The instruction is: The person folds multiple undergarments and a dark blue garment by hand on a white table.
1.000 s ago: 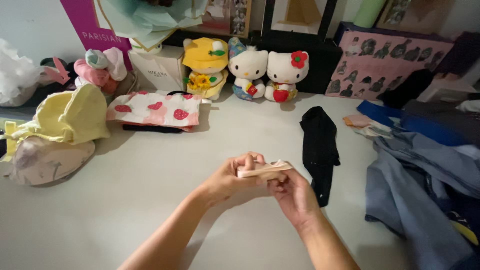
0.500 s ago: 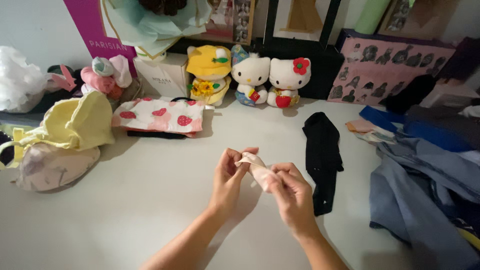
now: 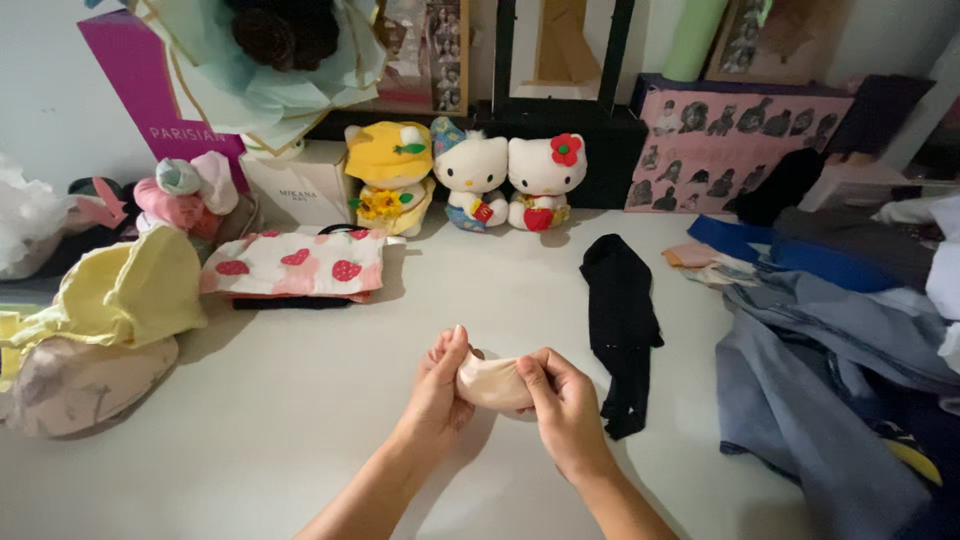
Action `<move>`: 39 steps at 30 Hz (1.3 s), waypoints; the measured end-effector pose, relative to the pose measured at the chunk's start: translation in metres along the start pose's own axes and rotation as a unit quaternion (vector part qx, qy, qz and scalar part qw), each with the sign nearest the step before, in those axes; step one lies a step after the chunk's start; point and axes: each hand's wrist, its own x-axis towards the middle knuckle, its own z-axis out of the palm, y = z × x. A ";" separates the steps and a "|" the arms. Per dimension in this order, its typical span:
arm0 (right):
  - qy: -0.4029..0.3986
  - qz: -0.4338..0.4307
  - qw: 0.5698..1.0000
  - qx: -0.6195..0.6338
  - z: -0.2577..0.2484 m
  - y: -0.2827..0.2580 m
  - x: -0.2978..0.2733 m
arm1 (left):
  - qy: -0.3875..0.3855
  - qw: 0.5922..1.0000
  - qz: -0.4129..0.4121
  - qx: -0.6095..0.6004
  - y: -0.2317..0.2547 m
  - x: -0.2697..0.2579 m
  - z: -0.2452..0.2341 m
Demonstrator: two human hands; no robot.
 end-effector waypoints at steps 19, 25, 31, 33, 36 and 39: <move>-0.007 0.042 0.993 0.113 -0.014 -0.005 0.008 | -0.046 0.947 0.053 0.312 0.013 -0.012 0.016; 0.087 0.096 0.991 0.021 -0.008 -0.010 0.008 | -0.068 0.950 0.067 0.297 0.008 -0.007 0.008; 0.092 0.038 0.990 0.100 -0.014 -0.012 0.011 | -0.077 0.921 0.110 0.366 0.007 -0.008 0.014; 0.093 0.071 0.982 0.151 -0.017 -0.006 0.013 | -0.058 0.936 0.100 0.332 0.011 -0.010 0.011; 0.065 0.049 0.977 0.196 -0.024 0.011 0.020 | -0.026 0.952 0.077 0.294 0.014 -0.011 0.011; 0.068 0.044 0.981 0.176 -0.031 0.025 0.023 | -0.037 0.958 0.064 0.278 0.015 -0.013 0.013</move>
